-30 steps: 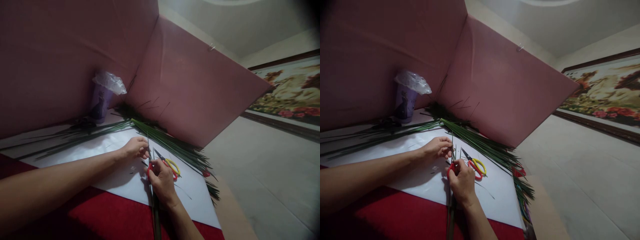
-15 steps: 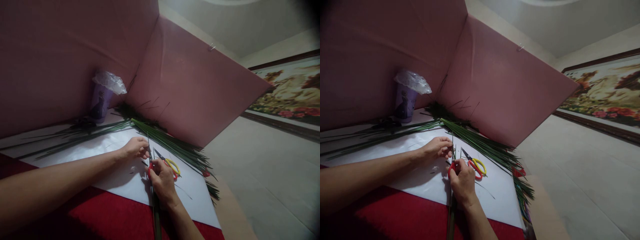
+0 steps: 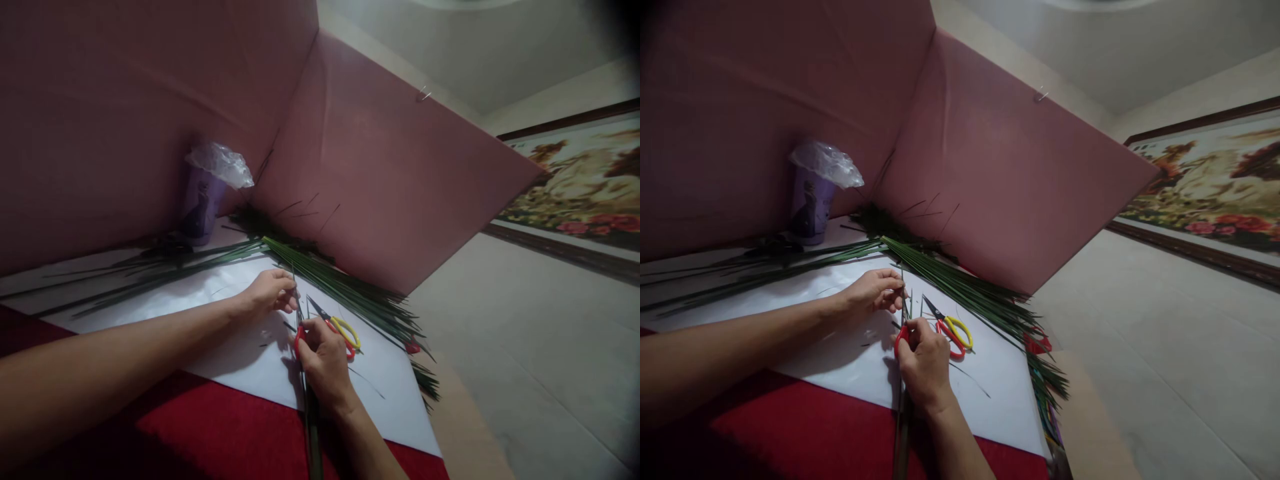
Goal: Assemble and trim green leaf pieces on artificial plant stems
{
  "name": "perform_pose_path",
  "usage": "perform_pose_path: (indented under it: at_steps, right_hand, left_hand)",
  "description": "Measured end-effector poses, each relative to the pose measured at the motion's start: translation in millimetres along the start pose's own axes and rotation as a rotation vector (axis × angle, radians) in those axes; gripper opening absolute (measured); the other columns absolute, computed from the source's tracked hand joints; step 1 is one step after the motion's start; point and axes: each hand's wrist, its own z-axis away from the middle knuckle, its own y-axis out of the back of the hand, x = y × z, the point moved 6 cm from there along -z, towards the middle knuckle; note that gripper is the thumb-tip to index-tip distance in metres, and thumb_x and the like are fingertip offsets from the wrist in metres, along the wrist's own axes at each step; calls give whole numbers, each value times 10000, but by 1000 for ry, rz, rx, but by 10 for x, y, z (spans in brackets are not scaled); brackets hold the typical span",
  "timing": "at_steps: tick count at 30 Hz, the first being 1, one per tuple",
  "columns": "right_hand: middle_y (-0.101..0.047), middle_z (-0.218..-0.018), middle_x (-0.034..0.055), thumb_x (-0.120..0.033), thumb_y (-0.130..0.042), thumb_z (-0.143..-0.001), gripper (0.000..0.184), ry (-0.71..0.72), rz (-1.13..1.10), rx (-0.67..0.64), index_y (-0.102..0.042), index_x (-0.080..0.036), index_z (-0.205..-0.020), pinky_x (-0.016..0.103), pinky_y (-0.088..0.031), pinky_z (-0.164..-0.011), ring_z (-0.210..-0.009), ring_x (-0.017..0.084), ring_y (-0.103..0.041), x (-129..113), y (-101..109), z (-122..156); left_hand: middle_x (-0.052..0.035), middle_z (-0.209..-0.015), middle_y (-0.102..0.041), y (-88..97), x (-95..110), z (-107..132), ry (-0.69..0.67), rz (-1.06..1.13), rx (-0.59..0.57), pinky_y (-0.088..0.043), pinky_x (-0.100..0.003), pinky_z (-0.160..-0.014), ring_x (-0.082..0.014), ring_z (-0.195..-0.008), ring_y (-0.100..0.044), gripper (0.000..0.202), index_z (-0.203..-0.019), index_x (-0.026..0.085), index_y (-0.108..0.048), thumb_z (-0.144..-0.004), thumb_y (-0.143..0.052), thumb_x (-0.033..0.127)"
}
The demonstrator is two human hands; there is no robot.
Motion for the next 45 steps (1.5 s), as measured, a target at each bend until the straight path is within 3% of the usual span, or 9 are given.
perform_pose_path:
  at_steps: [7, 18, 28, 45]
  right_hand:
    - [-472, -503, -57, -296, -563, -773, 108, 0, 15, 6, -552, -196, -813, 217, -271, -472, -459, 105, -399, -11, 3, -3]
    - [-496, -524, -52, -260, -545, -787, 70, -15, -22, -18, -547, -196, -817, 218, -281, -481, -480, 107, -413, -26, 5, -1]
    - [-460, -505, -63, -262, -560, -769, 91, -2, -17, -4, -554, -195, -831, 213, -270, -468, -468, 100, -387, 1, -4, 0]
    - [-469, -531, -65, -264, -562, -787, 82, -21, -29, -24, -530, -208, -839, 216, -268, -481, -493, 104, -386, 0, -9, 0]
  left_hand:
    - [-23, -495, -585, -35, -33, 18, 19, 7, -50, -434, -206, -398, -114, -390, -553, 126, -654, 142, -464, -713, -564, 92]
    - [-15, -436, -552, -37, -36, 28, 39, -3, -30, -421, -206, -407, -112, -373, -533, 104, -668, 147, -464, -731, -522, 89]
    - [-55, -593, -623, -2, -21, -5, 2, 2, -4, -432, -209, -393, -118, -413, -567, 121, -677, 143, -461, -711, -568, 98]
    - [-48, -568, -614, -52, -33, 33, 31, -7, -57, -433, -221, -406, -124, -408, -563, 95, -671, 146, -465, -713, -527, 87]
